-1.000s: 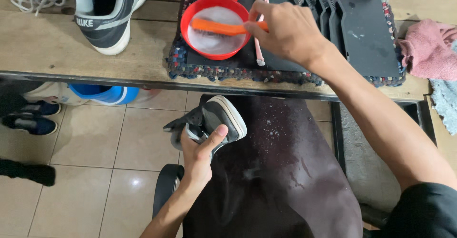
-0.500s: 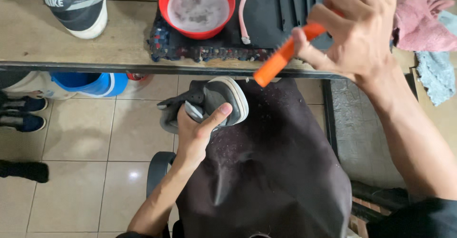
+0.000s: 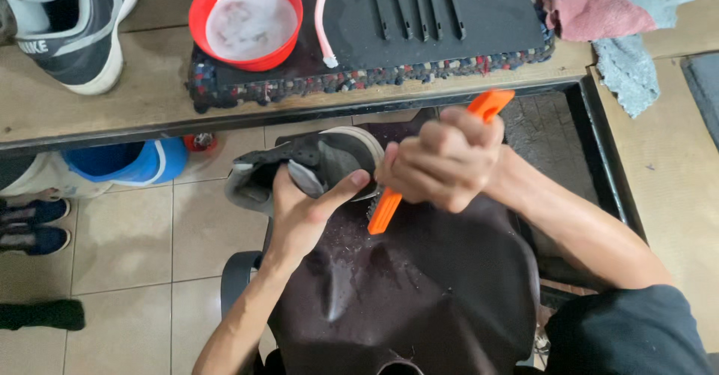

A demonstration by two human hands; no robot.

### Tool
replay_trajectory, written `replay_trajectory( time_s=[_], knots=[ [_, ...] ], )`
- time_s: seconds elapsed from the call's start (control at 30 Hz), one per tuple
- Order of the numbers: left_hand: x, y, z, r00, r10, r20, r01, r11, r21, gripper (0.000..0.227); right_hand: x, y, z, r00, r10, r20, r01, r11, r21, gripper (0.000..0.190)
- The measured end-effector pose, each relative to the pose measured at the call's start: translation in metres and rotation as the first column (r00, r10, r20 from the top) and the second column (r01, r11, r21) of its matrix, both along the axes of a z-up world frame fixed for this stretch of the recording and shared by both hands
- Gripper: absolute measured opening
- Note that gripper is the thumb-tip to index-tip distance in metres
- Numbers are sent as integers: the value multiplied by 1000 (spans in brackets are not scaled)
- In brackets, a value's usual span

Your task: The person cleans a shoe by hand using a brush and a cloth. The person uses an orange brush to scrub the white sole and edges of the shoe, occasionally dipping it into a bowl of soapy water, and then wipes the shoe with a pink cloth.

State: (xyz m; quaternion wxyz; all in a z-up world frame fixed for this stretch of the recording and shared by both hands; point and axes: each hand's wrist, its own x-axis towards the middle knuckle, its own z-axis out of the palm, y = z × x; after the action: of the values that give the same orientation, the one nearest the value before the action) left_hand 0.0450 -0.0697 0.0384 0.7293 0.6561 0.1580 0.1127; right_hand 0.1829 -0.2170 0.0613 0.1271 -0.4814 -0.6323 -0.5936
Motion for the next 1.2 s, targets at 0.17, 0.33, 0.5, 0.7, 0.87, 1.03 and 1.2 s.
replay_trajectory(
  time_s=[0.17,0.33,0.5,0.7,0.87,1.03,1.2],
  knots=[
    [0,5,-15,984,148,93,-148,989,-13,19,4,-25,10,825,-341,-451,385,923,6,49],
    [0,14,-51,936,347,51,-349,937,21,63,-36,-36,-46,-287,-264,-921,-115,964,-240,19],
    [3,18,-75,932,338,127,-348,935,64,70,-66,-34,-90,-599,-87,-796,-207,977,50,19],
    [-3,5,-86,930,329,163,-349,930,112,68,-88,-17,-77,-517,64,-854,-23,996,88,16],
    [10,14,-64,890,335,308,-398,901,171,65,-92,-19,-117,-650,95,-754,37,995,94,19],
    [9,2,-72,906,302,295,-367,909,198,66,-91,-15,-64,-604,221,-766,57,970,235,17],
    [9,0,-54,883,392,259,-436,889,142,61,-92,-5,-116,-688,215,-693,85,972,218,18]
  ],
)
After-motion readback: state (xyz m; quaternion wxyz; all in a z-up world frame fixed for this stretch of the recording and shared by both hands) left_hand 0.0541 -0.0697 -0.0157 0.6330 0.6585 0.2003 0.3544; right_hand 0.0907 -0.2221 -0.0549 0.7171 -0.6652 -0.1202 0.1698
